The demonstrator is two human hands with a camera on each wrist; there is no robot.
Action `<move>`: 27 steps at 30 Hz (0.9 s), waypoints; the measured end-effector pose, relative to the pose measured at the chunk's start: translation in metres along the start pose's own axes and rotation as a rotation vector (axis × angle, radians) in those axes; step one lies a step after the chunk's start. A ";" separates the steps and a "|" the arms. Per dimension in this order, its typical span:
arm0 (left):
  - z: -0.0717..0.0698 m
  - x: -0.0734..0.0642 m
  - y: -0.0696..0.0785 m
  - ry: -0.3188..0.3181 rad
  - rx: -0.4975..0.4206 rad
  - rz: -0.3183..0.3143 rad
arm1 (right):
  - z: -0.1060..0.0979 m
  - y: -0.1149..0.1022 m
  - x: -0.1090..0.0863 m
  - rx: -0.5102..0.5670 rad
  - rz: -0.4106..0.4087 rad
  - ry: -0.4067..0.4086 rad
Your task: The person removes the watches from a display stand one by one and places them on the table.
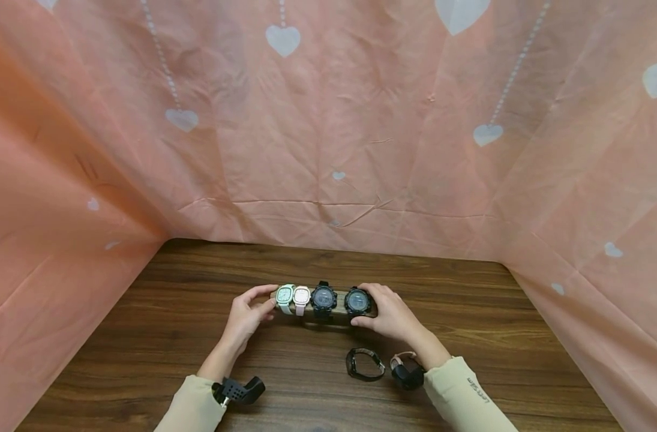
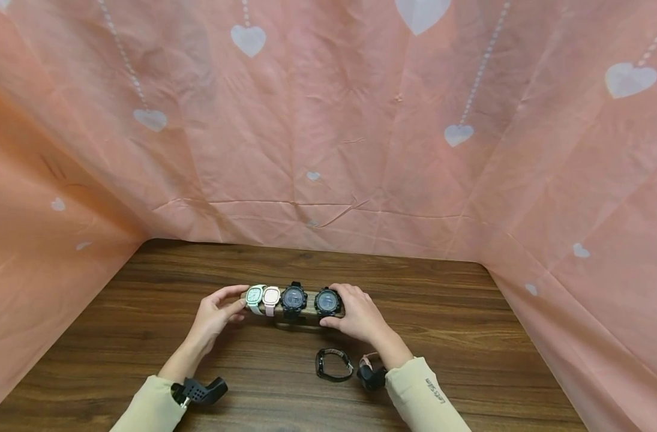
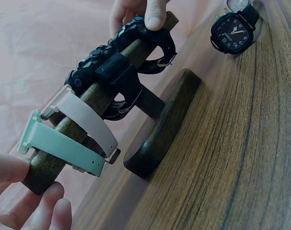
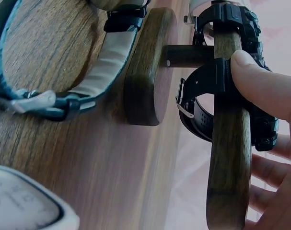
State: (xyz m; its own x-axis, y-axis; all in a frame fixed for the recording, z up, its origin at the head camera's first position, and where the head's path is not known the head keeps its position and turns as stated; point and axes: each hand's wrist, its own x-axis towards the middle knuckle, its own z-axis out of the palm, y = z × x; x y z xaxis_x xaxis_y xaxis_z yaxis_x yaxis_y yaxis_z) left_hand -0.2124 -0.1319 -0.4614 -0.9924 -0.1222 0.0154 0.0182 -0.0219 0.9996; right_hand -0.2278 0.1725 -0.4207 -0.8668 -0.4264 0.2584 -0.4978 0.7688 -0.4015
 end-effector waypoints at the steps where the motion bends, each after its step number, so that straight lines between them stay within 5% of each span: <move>1: 0.000 0.000 0.000 0.001 0.001 0.002 | 0.000 0.001 0.000 -0.001 0.005 -0.004; 27: 0.003 0.007 -0.004 -0.003 -0.018 0.006 | -0.004 0.027 -0.014 0.237 0.107 -0.011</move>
State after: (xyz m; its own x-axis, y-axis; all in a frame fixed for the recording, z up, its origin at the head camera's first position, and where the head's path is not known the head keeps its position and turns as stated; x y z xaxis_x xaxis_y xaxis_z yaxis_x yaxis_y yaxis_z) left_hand -0.2193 -0.1298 -0.4654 -0.9926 -0.1197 0.0219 0.0268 -0.0390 0.9989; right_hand -0.2289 0.2009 -0.4312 -0.9144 -0.3553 0.1942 -0.3950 0.6770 -0.6210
